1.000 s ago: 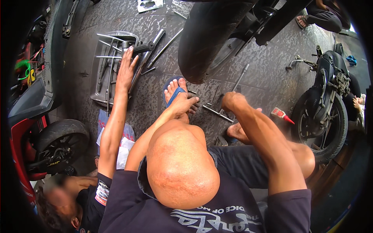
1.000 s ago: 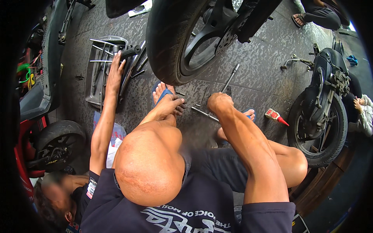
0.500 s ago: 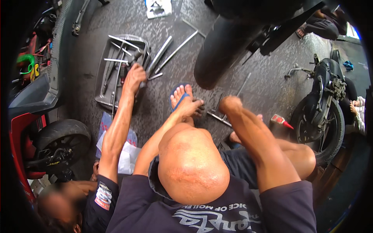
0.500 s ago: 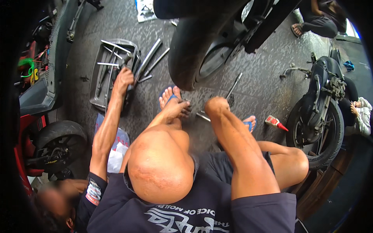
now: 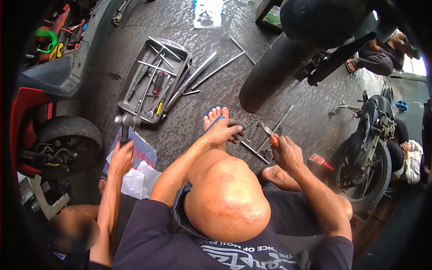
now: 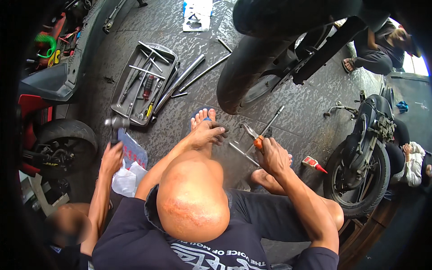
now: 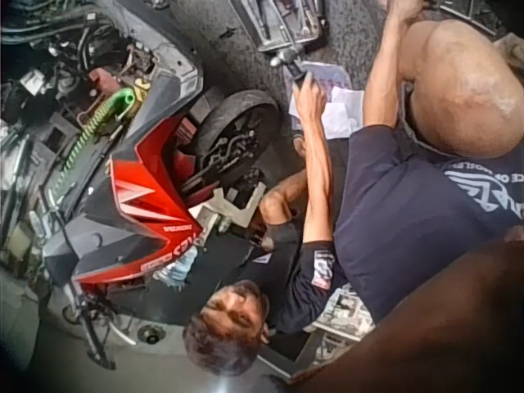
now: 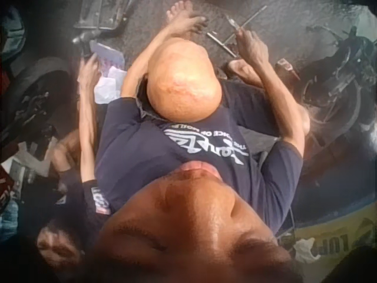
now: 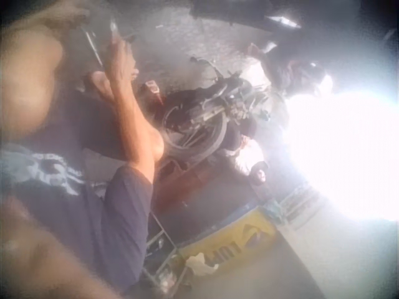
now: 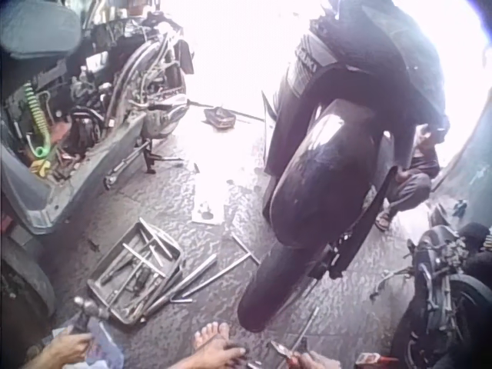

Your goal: The person removes the brake caliper from a motorcycle, uses pliers to handle internal components, and applies a red substance to the assembly before reattaching it to the wheel.

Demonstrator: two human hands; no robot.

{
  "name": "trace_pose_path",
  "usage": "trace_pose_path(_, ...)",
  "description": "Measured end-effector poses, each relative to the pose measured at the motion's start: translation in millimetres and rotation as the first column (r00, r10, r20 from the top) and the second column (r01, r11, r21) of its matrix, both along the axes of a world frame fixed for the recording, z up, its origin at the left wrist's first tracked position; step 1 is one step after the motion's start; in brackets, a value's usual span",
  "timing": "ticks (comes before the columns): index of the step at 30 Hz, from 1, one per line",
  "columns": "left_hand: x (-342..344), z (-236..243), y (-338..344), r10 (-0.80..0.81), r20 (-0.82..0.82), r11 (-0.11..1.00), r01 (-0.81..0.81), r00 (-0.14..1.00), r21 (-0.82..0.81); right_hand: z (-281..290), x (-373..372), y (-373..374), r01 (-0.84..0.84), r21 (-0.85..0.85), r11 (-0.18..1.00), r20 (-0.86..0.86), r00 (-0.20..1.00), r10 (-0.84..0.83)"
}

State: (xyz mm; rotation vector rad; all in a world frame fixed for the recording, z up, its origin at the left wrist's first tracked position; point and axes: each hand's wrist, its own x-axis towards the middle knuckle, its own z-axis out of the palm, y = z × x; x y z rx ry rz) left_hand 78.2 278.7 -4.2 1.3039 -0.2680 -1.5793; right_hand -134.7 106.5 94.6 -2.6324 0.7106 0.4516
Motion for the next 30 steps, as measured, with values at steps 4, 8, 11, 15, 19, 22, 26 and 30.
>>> trace_pose_path(4, 11.8, 45.2, -4.6, -0.023, -0.083, 0.976, 0.005, 0.996, -0.217, 30.7, 7.2, 11.9, -0.047, -0.053, 0.997, 0.269, 0.961, 0.060)
trace_pose_path(8, 22.5, 100.4, -9.6, -0.009, -0.169, 0.953, -0.043, 0.986, -0.299, 54.9, 17.8, 14.7, -0.075, -0.114, 0.991, 0.515, 0.848, 0.123)
trace_pose_path(11, 26.7, 122.3, -12.7, -0.007, -0.109, 0.918, -0.037, 0.994, -0.395, 65.7, 17.4, 10.5, -0.093, -0.140, 0.986, 0.579, 0.800, 0.158)
trace_pose_path(15, 24.8, 144.7, -14.7, 0.031, -0.048, 0.885, -0.050, 0.998, -0.462, 75.3, 17.0, 12.5, -0.066, -0.146, 0.987, 0.622, 0.770, 0.144)
trace_pose_path(19, 21.9, 164.2, -12.9, 0.117, -0.062, 0.897, -0.133, 0.991, -0.422, 80.2, 16.0, 10.9, -0.025, -0.202, 0.979, 0.670, 0.725, 0.157)
trace_pose_path(22, 21.8, 166.9, -14.1, 0.134, -0.011, 0.897, -0.126, 0.991, -0.425, 83.6, 12.8, 8.8, -0.006, -0.219, 0.976, 0.669, 0.727, 0.155)
trace_pose_path(26, 20.5, 165.3, -16.4, 0.128, 0.003, 0.898, -0.115, 0.992, -0.426, 84.0, 11.2, 8.0, -0.004, -0.238, 0.971, 0.652, 0.741, 0.163)
trace_pose_path(30, 20.8, 161.9, -17.3, 0.110, 0.002, 0.896, -0.098, 0.994, -0.433, 85.6, 10.9, 7.3, -0.002, -0.241, 0.971, 0.645, 0.747, 0.162)
